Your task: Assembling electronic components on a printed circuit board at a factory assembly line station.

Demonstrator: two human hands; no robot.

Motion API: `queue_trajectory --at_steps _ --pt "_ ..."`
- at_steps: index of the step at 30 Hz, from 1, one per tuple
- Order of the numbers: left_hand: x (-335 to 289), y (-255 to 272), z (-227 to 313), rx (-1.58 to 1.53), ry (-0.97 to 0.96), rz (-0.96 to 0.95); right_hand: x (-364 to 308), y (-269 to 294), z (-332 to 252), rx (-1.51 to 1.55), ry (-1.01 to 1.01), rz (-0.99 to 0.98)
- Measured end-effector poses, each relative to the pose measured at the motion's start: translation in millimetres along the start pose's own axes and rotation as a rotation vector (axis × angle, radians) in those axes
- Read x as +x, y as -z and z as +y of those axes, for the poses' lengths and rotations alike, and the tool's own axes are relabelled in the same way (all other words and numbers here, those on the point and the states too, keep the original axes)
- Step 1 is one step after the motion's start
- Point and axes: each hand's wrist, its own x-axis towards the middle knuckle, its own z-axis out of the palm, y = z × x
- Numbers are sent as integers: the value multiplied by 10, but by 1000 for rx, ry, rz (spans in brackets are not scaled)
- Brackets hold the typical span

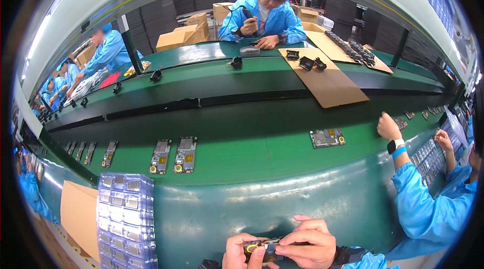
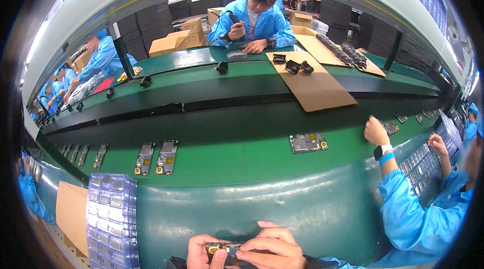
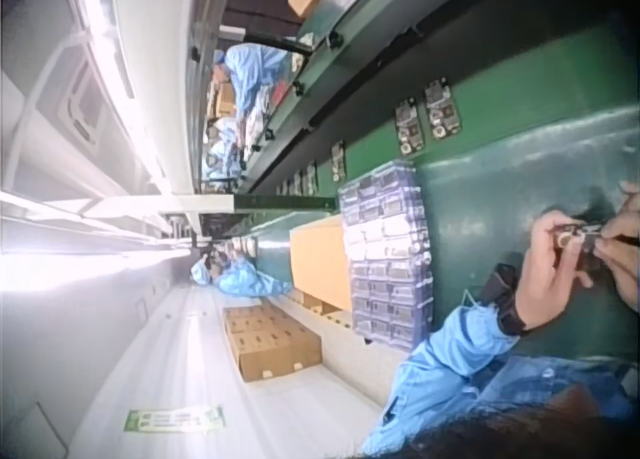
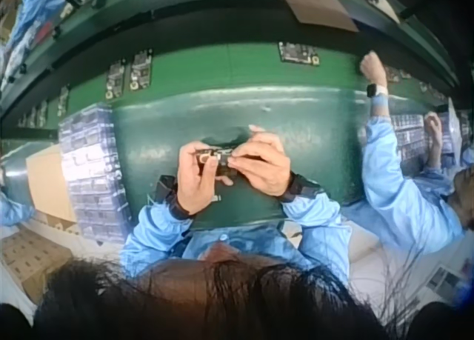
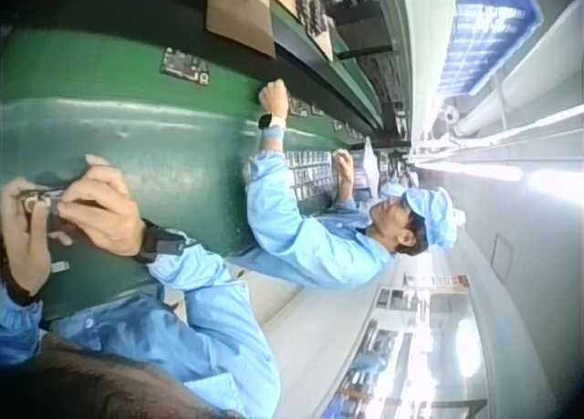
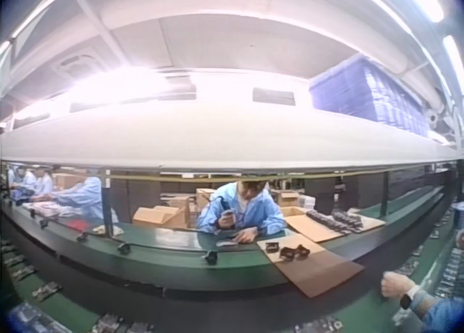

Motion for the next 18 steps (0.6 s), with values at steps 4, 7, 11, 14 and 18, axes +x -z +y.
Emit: queue_trajectory --at_steps 4,7,11,14,18 --pt "-12 9 -8 -3 19 20 3 -26 35 14 5 14" --pt "-5 18 10 -30 27 24 7 -61 38 19 5 15" --pt "9 -45 6 -36 26 10 26 -32 -43 17 -40 78" --pt "-11 -26 -34 27 -26 19 43 -20 -83 45 -124 95" --pt "-55 47 -31 398 -160 81 55 -32 -42 232 -454 -72"
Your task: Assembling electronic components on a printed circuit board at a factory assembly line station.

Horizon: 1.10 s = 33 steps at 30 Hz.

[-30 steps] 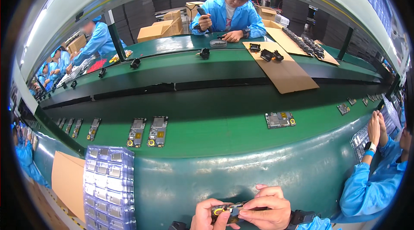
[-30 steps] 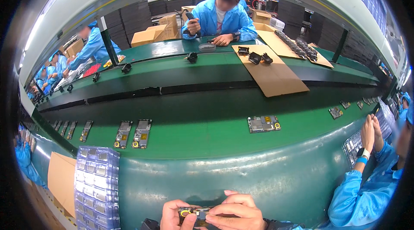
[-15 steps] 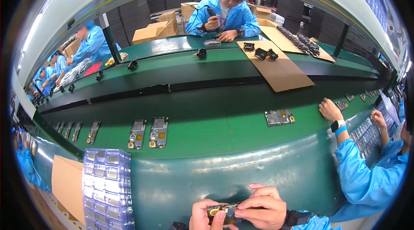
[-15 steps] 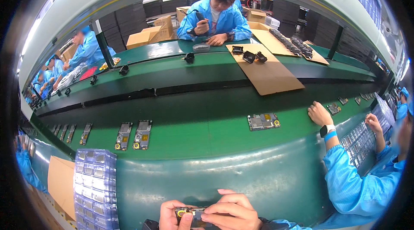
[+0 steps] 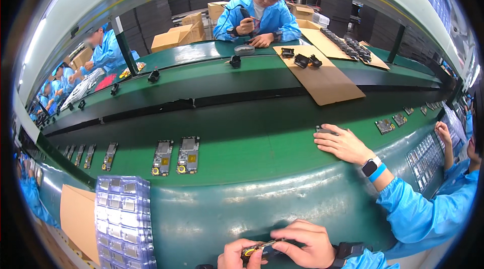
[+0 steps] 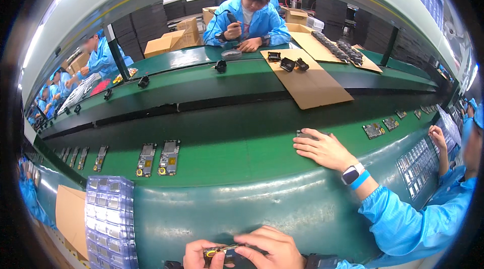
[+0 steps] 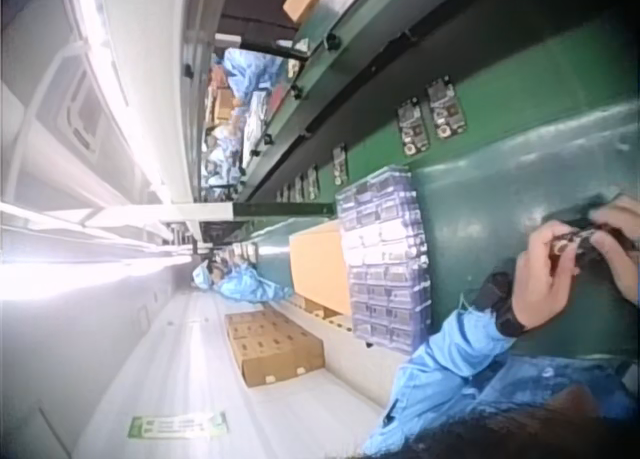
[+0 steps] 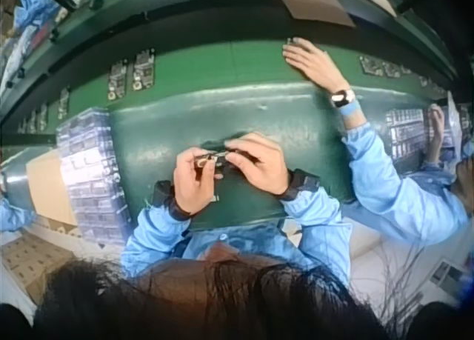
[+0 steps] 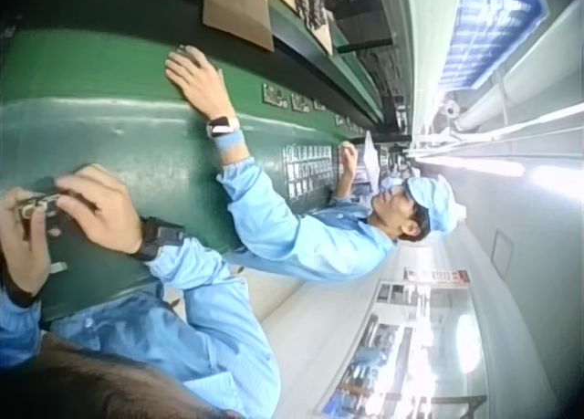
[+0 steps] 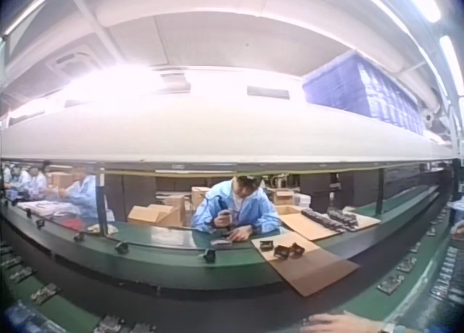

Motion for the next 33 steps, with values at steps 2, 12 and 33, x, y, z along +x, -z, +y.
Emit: queue_trajectory --at_steps 2,12,33 --pt "73 5 97 118 -92 -14 -24 49 -18 -62 26 0" --pt "226 -64 176 267 -163 -69 5 234 127 -59 -13 -354" --pt "-537 528 670 700 -378 173 649 435 1158 811 -574 232"
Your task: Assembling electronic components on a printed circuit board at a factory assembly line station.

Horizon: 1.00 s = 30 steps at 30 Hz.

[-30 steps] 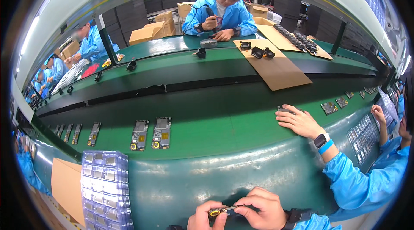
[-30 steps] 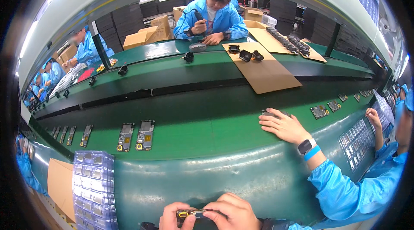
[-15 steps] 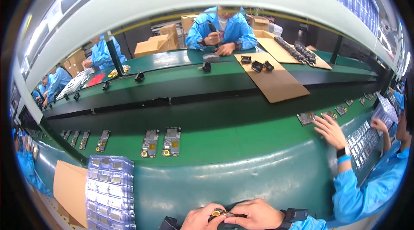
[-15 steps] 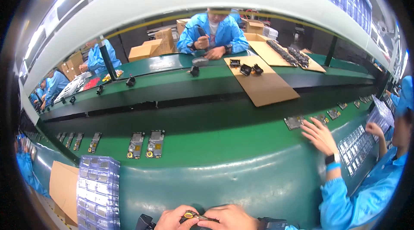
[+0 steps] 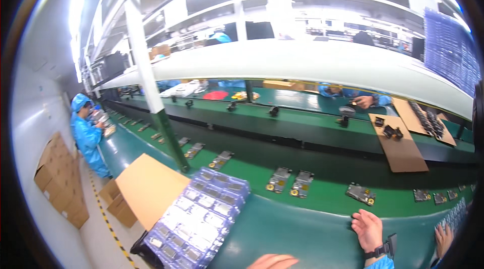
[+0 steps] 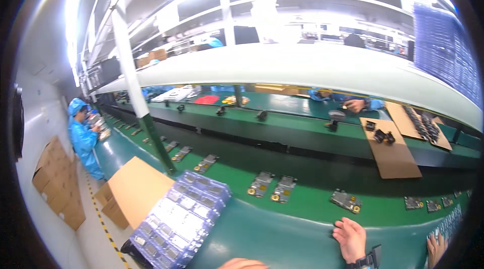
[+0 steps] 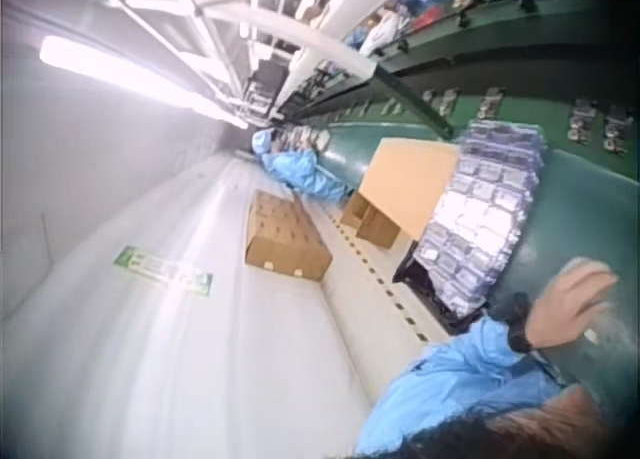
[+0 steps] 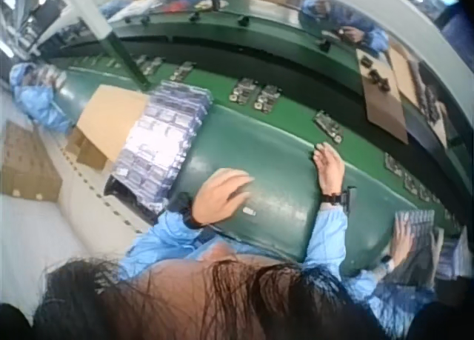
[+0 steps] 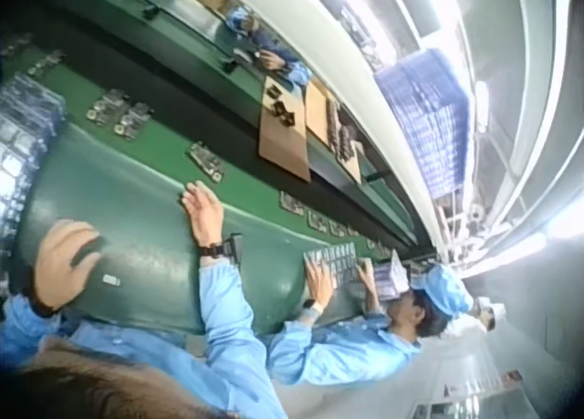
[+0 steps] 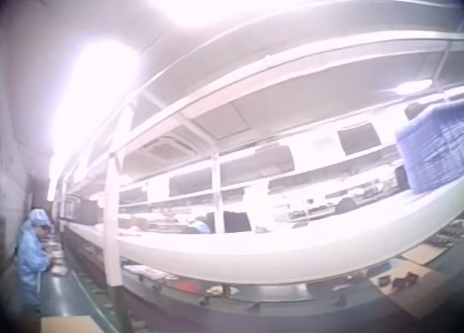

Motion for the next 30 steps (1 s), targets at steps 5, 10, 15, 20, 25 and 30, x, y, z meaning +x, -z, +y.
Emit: queue_trajectory --at_steps 5,10,15,20,25,30 --pt "-344 925 -522 594 353 196 -120 -106 131 -244 155 -42" --pt "-372 1230 -1128 758 468 25 -109 -205 308 -561 258 -104" --pt "-207 1114 -1345 707 573 -15 -385 -276 287 -677 395 -171" --pt "-182 1132 -1230 303 730 40 -916 -444 105 -952 538 -261" --pt "-47 104 -183 -435 522 65 -1366 -890 37 -1084 1082 -471" --pt "226 -896 -283 -932 452 -165 -1292 -767 71 -958 1036 -468"
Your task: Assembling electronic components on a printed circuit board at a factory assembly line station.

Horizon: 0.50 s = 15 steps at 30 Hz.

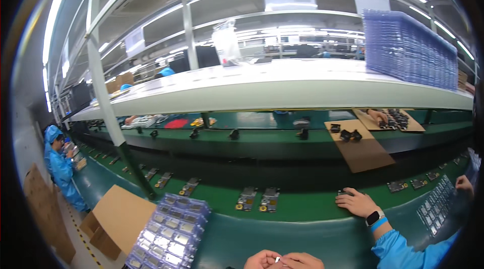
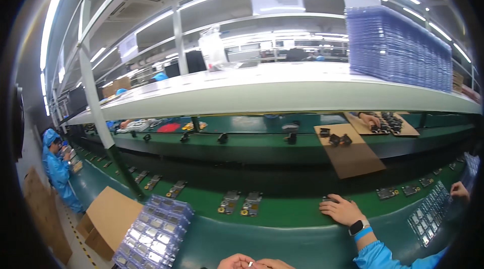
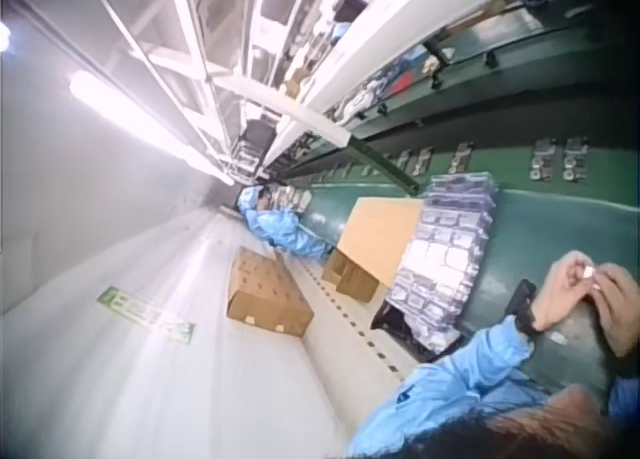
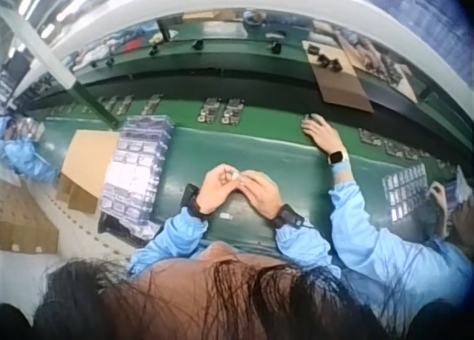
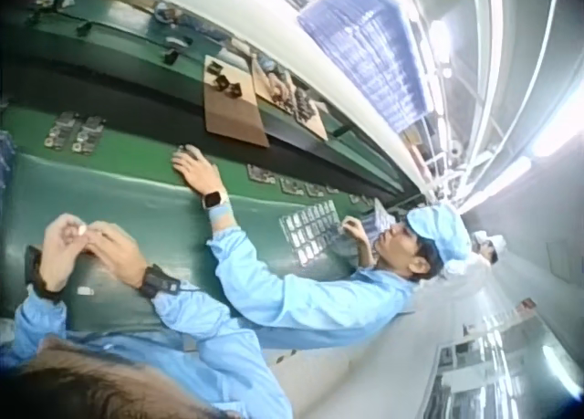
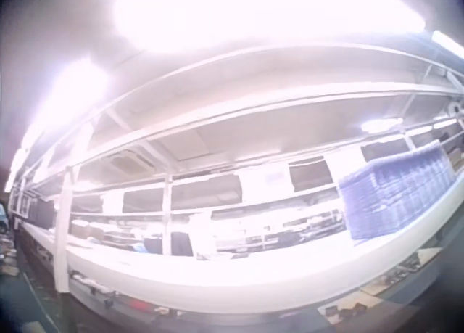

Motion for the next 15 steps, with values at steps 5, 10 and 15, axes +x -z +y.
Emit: queue_trajectory --at_steps 5,10,15 --pt "885 241 -143 852 -271 334 -29 287 435 -165 -167 -128" --pt "1788 848 -351 1474 203 736 -134 390 602 -262 -266 -299" --pt "1781 937 -273 1023 22 625 -145 485 596 -278 -336 -360"
